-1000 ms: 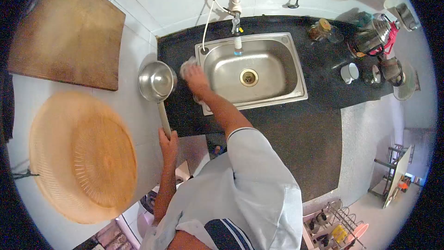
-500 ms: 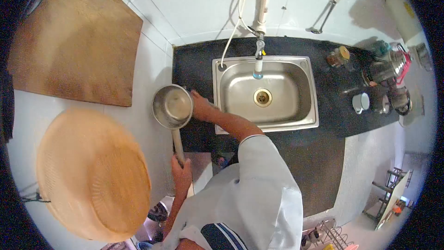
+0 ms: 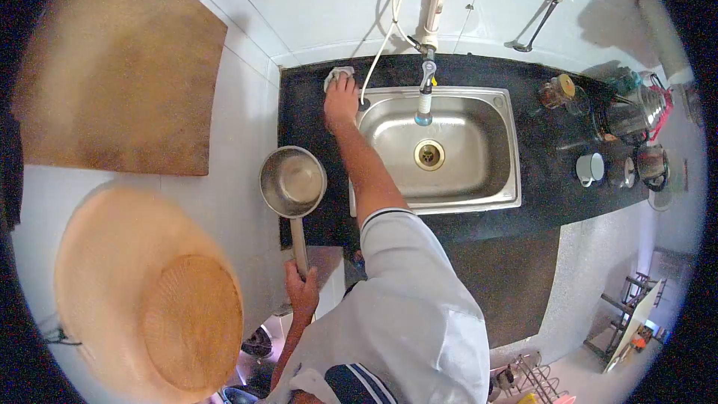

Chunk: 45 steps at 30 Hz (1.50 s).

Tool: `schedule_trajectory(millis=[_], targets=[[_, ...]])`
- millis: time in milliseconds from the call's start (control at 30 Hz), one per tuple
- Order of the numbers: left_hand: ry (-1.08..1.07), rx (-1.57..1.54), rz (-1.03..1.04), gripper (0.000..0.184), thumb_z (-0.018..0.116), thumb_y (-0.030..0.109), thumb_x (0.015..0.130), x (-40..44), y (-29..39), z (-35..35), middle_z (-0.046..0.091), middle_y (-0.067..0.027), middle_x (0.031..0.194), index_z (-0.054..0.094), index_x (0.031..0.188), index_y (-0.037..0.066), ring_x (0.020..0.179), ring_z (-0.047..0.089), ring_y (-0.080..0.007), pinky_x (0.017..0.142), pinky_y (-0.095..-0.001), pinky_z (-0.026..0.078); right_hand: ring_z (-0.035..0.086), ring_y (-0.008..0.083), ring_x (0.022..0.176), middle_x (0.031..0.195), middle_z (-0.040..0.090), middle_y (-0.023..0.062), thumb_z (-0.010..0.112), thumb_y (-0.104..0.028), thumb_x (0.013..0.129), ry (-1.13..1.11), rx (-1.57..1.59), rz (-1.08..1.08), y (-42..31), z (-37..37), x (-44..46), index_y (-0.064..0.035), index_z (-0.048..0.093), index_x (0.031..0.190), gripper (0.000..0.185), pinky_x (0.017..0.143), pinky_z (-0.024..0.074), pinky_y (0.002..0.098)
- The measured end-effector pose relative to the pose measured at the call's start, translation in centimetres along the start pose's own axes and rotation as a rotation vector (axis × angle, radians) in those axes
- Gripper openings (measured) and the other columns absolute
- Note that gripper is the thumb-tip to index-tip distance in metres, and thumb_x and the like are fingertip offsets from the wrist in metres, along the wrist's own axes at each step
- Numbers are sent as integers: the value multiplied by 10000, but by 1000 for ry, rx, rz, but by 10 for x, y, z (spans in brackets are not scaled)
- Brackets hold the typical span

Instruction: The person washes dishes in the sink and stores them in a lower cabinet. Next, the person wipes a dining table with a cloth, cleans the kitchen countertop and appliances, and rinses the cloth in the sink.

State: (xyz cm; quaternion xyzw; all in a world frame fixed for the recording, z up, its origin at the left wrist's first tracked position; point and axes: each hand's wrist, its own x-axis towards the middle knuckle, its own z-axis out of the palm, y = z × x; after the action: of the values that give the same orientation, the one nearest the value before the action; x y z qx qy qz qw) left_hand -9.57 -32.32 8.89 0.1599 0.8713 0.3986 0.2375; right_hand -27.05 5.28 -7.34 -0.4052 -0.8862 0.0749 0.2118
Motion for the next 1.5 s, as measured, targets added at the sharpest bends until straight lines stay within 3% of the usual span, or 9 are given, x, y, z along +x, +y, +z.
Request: schedule_trajectory(millis=[333, 500, 633, 800, 867, 1033, 1233, 1400, 1500], targets=[[-102, -190, -67, 279, 578, 156, 872, -8, -53, 5, 519, -120, 853, 457, 1039, -31, 787, 526, -197, 718, -349, 443, 496, 285, 1089, 1259, 528, 91, 546, -186, 811, -86, 175, -369, 6, -87, -181, -112, 649, 1074, 292, 859, 419, 421], [-141, -167, 22, 283, 588, 169, 864, -11, -82, 12, 525, -108, 842, 474, 1032, -28, 774, 522, -194, 709, -344, 443, 523, 275, 1089, 1222, 561, 47, 580, -165, 786, -450, 215, -505, 38, -151, -279, -123, 686, 1018, 259, 895, 427, 415], [-157, -261, 38, 279, 593, 168, 858, -14, -92, 19, 526, -114, 841, 482, 1026, -26, 774, 526, -201, 719, -347, 446, 624, 312, 890, 982, 651, 99, 664, -198, 693, -511, -143, 1, 107, -191, -298, -99, 701, 938, 267, 774, 501, 435], [-104, -217, -22, 297, 587, 156, 850, -12, -94, 32, 536, -151, 888, 472, 1051, -30, 821, 547, -232, 763, -373, 449, 627, 318, 769, 885, 641, 221, 603, -133, 704, 19, 483, 537, 232, -186, -308, 7, 661, 923, 266, 715, 501, 419], [-85, -211, -40, 302, 589, 152, 848, -8, -102, 40, 532, -156, 896, 468, 1056, -30, 831, 545, -239, 773, -373, 446, 611, 248, 708, 845, 650, 169, 587, -112, 742, 105, 717, 862, 243, -189, -293, 19, 643, 911, 221, 666, 483, 378], [-73, -161, -134, 301, 597, 143, 843, -2, -67, 54, 523, -160, 894, 462, 1053, -26, 837, 544, -257, 792, -367, 441, 556, 133, 698, 805, 616, 31, 584, -93, 785, 196, 1200, 933, 244, -193, -218, -20, 627, 977, 211, 634, 451, 290], [86, -52, 39, 292, 593, 135, 843, 19, -50, 88, 517, -160, 917, 463, 1049, -27, 849, 535, -251, 776, -366, 440, 599, 204, 748, 878, 640, 121, 605, -49, 749, 28, 715, 398, 282, -174, -88, -12, 627, 972, 227, 687, 470, 324], [90, -100, -64, 245, 594, 100, 840, 38, -64, 111, 523, -111, 843, 467, 1016, -14, 720, 545, -195, 650, -338, 456, 555, 440, 859, 904, 604, 217, 578, -22, 689, -50, 607, -336, 272, -145, 0, 3, 610, 890, 205, 743, 471, 452], [78, -197, -183, 199, 582, 80, 847, 30, -8, 107, 513, -74, 771, 467, 986, -4, 603, 522, -153, 541, -301, 442, 592, 346, 968, 1048, 639, 146, 610, -64, 729, -227, 462, -459, 279, -54, 26, -50, 629, 973, 245, 845, 452, 423]])
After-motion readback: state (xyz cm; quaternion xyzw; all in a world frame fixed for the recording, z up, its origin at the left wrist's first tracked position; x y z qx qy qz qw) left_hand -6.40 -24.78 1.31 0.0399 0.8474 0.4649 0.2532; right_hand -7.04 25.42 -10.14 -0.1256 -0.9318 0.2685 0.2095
